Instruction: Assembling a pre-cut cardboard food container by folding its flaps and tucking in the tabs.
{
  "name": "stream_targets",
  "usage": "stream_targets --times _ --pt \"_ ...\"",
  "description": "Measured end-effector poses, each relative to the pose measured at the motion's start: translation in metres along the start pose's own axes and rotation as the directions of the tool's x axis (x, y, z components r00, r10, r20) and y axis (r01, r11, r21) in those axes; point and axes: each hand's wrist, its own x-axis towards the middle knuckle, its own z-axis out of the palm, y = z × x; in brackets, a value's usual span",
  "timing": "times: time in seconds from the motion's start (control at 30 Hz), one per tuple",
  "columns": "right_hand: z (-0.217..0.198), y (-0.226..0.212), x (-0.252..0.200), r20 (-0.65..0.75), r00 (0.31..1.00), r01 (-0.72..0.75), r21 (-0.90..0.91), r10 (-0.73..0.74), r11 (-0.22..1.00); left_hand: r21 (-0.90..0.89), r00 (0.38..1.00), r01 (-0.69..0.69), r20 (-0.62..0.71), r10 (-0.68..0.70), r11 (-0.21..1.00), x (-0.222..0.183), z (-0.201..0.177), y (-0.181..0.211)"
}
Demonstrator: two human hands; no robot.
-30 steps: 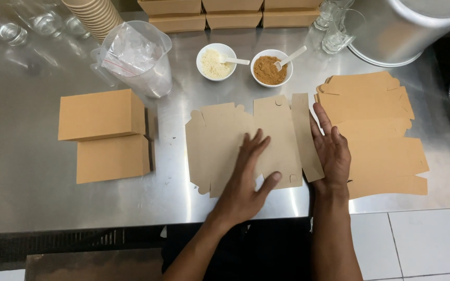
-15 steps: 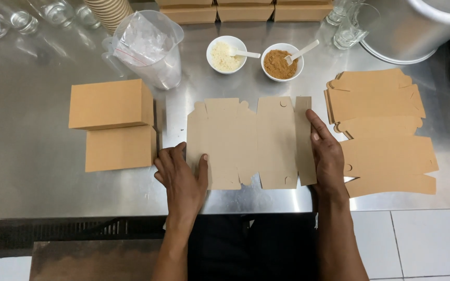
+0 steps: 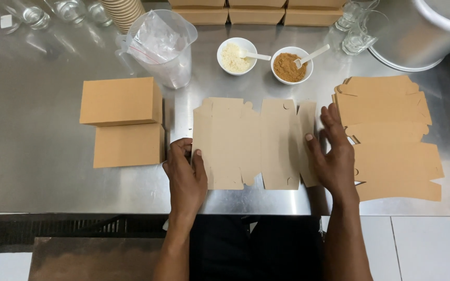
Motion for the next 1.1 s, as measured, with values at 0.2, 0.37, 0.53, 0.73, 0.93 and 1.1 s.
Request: stream_targets --times 0.2,0.37,0.53,0.73,0.93,1.1 --pt "0.03 -0.047 -0.001 0.172 0.978 0.15 -0.215 -0.113 0.965 -0.078 0.995 0.079 0.071 -0.073 0.994 0.002 -0.009 0.014" --pt "0.075 -0.033 -0.017 0.475 0.879 0.306 -0.479 -0.05 0.823 -0.174 0.986 0.136 0.121 -0.115 0.975 0.001 -0.01 0.027" --pt "0.087 -0.025 -0.023 0.512 0.859 0.332 -0.544 -0.009 0.771 -0.293 0.984 0.121 0.159 -0.076 0.949 -0.002 -0.009 0.02" --pt "0.086 -0.027 -0.022 0.52 0.854 0.315 -0.557 0.027 0.768 -0.437 0.986 0.126 0.154 -0.064 0.891 -0.013 -0.007 0.031" --pt "0.088 -0.021 -0.026 0.516 0.856 0.317 -0.537 0.007 0.782 -0.574 0.981 0.037 0.176 0.079 0.818 -0.033 0.002 0.063" --pt "0.09 -0.011 -0.031 0.364 0.879 0.463 -0.496 -0.308 0.735 -0.566 0.968 0.004 0.208 0.138 0.824 -0.046 0.023 0.066"
